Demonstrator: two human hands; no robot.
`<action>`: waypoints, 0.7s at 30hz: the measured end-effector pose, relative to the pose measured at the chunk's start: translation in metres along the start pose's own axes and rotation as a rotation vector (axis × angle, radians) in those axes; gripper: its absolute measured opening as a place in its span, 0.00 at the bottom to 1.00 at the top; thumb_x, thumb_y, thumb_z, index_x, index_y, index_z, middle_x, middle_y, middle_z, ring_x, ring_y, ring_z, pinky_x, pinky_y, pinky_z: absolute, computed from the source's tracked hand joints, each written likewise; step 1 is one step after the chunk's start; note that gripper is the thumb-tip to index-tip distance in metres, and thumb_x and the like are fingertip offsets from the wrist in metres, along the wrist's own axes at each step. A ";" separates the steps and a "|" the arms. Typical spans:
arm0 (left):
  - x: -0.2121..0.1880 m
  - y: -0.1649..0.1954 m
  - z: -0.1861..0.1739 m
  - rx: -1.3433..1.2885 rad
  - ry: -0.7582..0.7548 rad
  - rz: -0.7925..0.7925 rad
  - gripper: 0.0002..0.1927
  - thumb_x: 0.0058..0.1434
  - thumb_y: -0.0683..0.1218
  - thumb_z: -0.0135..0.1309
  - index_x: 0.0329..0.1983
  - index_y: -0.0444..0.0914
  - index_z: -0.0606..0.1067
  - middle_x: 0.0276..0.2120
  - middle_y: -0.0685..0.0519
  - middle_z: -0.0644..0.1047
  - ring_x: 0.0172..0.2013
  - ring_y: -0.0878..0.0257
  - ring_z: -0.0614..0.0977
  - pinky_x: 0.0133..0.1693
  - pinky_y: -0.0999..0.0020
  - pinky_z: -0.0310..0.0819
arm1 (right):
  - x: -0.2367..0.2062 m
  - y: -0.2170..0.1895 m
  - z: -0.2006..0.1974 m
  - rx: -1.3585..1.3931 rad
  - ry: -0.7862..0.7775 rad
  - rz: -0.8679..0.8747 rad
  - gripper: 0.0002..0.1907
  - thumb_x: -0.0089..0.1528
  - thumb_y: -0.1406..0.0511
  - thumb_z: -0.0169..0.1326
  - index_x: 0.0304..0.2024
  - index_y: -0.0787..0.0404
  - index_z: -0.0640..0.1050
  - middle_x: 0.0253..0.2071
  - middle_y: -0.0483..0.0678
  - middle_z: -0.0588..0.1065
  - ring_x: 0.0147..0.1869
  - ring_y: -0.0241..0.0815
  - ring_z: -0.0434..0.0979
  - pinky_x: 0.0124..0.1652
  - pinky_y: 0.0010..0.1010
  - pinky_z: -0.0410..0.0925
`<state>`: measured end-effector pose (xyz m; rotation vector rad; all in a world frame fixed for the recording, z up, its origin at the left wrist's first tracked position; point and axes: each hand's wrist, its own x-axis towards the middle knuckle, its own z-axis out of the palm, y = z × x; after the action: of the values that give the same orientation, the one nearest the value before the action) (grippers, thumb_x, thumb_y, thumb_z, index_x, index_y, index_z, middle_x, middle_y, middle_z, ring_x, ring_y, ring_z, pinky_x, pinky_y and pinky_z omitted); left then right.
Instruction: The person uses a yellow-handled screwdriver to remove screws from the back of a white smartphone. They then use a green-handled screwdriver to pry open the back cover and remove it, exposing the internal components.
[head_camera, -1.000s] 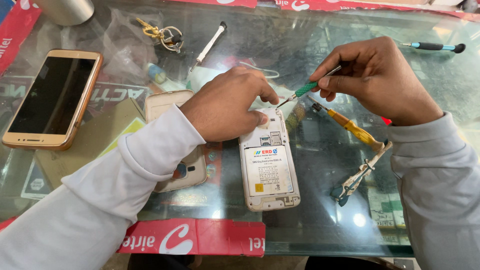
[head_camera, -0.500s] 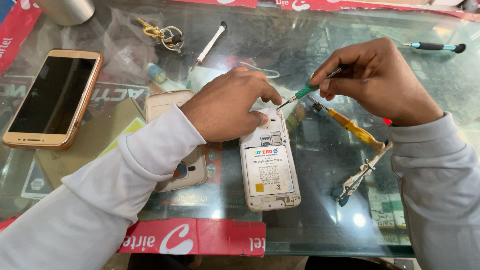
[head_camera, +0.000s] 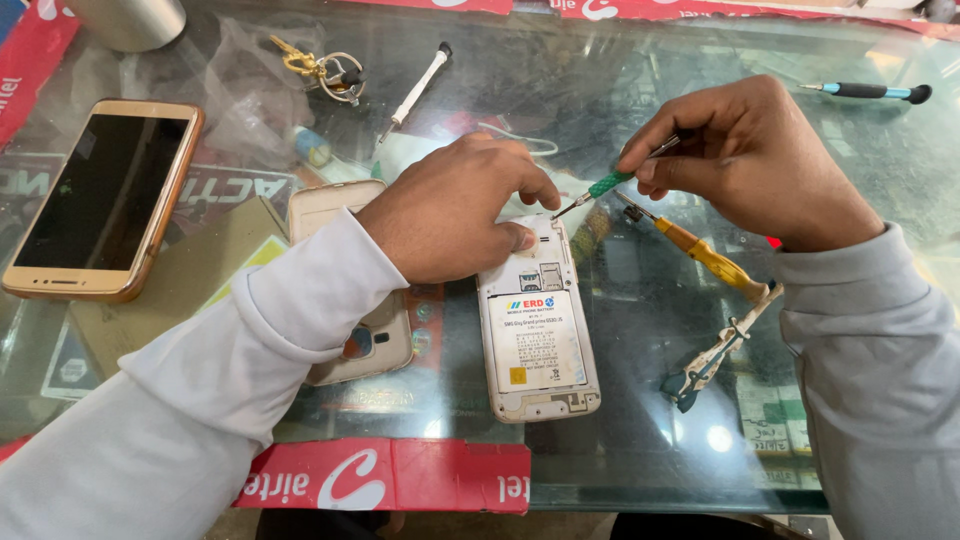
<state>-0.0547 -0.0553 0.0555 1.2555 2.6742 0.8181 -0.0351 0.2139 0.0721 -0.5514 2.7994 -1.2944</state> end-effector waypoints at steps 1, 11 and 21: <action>0.000 0.000 0.000 0.001 -0.001 -0.004 0.17 0.53 0.46 0.65 0.47 0.43 0.82 0.47 0.51 0.79 0.54 0.51 0.76 0.54 0.57 0.69 | 0.000 0.000 0.000 0.005 -0.003 -0.002 0.10 0.58 0.79 0.58 0.41 0.66 0.83 0.38 0.50 0.83 0.40 0.37 0.83 0.43 0.29 0.78; 0.000 0.001 -0.001 0.026 -0.019 -0.006 0.15 0.53 0.47 0.64 0.45 0.45 0.82 0.45 0.52 0.79 0.54 0.52 0.76 0.54 0.56 0.70 | 0.000 -0.001 0.001 -0.012 0.005 0.013 0.09 0.59 0.78 0.58 0.40 0.66 0.84 0.37 0.51 0.83 0.40 0.38 0.84 0.44 0.30 0.79; -0.002 0.003 -0.002 0.047 -0.004 -0.023 0.13 0.53 0.48 0.64 0.43 0.46 0.83 0.44 0.53 0.79 0.53 0.52 0.76 0.52 0.56 0.70 | 0.001 -0.001 0.001 -0.025 0.002 -0.003 0.09 0.59 0.78 0.58 0.40 0.66 0.83 0.37 0.51 0.83 0.41 0.37 0.84 0.45 0.29 0.79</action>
<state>-0.0522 -0.0557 0.0581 1.2319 2.7151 0.7532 -0.0353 0.2124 0.0723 -0.5552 2.8209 -1.2631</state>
